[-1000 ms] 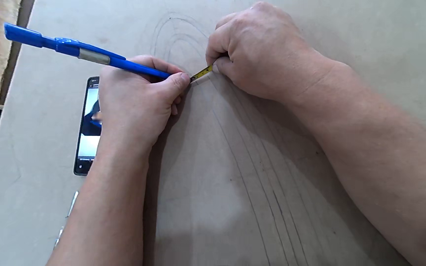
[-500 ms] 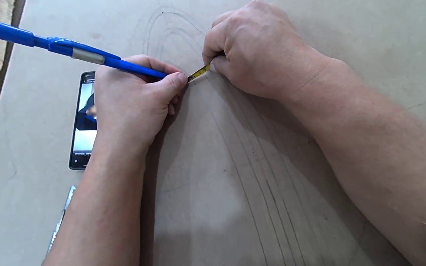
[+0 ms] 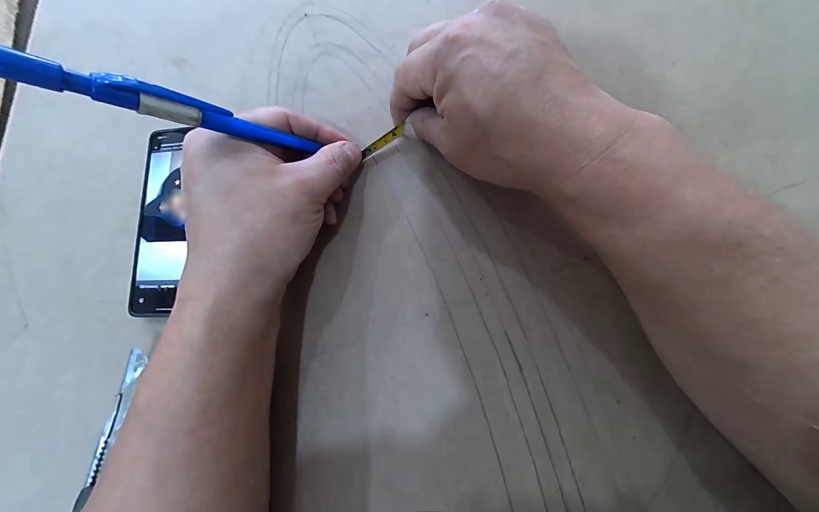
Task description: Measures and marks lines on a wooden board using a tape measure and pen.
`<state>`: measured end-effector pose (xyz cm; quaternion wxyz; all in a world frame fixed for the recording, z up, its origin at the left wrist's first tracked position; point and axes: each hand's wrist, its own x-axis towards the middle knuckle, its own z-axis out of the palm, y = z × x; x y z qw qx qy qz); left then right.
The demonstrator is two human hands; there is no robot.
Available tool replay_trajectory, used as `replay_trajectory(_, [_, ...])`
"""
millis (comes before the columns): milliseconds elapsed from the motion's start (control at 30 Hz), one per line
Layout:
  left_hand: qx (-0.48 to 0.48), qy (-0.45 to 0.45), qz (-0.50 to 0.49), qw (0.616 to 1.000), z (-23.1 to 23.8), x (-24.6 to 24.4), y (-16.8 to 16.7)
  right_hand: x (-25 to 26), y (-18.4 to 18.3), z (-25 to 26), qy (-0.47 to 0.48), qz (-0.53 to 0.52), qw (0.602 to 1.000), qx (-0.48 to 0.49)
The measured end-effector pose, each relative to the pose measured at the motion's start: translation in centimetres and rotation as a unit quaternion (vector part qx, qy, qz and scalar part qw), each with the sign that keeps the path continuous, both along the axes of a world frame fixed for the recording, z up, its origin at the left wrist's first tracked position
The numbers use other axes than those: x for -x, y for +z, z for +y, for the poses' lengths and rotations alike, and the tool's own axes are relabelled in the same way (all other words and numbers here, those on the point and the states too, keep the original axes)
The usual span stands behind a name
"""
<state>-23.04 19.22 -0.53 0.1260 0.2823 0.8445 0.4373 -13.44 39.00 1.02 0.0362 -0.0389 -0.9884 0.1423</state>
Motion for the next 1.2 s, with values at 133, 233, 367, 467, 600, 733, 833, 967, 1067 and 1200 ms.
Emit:
replay_trajectory(133, [-0.001, -0.001, 0.001, 1.0, -0.1, -0.5, 0.0, -0.5, 0.0, -0.1, 0.0, 0.0, 1.0, 0.003])
replay_trajectory(233, [-0.003, -0.002, 0.002, 1.0, -0.2, -0.9, 0.0, -0.8, 0.0, -0.2, -0.002, 0.001, 1.0, 0.003])
replay_trajectory(367, [-0.002, -0.006, 0.0, 1.0, -0.4, -1.4, 0.1, -1.4, 0.0, -0.3, -0.002, 0.002, 1.0, 0.005])
replay_trajectory(467, [-0.004, -0.008, -0.001, 1.0, -0.5, -1.9, 0.1, -1.9, 0.0, -0.5, -0.003, 0.003, 1.0, 0.005])
replay_trajectory(600, [0.003, -0.011, 0.006, 1.0, -0.7, -2.3, 0.1, -2.5, 0.0, -0.7, -0.007, -0.005, 1.0, 0.002])
replay_trajectory(733, [0.002, -0.014, 0.0, 1.0, -0.9, -2.8, 0.1, -3.1, 0.0, -1.0, -0.01, 0.0, 1.0, 0.003])
replay_trajectory(833, [-0.002, -0.016, 0.001, 1.0, -1.0, -3.1, 0.1, -3.6, 0.0, -1.2, -0.011, 0.006, 1.0, 0.005])
replay_trajectory(967, [0.002, -0.021, 0.005, 1.0, -1.2, -3.6, 0.1, -4.1, 0.0, -1.4, -0.013, 0.001, 1.0, 0.003])
replay_trajectory(1067, [0.004, -0.023, 0.003, 1.0, -1.4, -3.9, 0.1, -4.6, 0.0, -1.6, -0.015, 0.0, 1.0, 0.0])
replay_trajectory(1200, [0.003, -0.026, 0.0, 1.0, -1.6, -4.4, 0.1, -5.1, -0.1, -1.9, -0.021, 0.003, 1.0, 0.003])
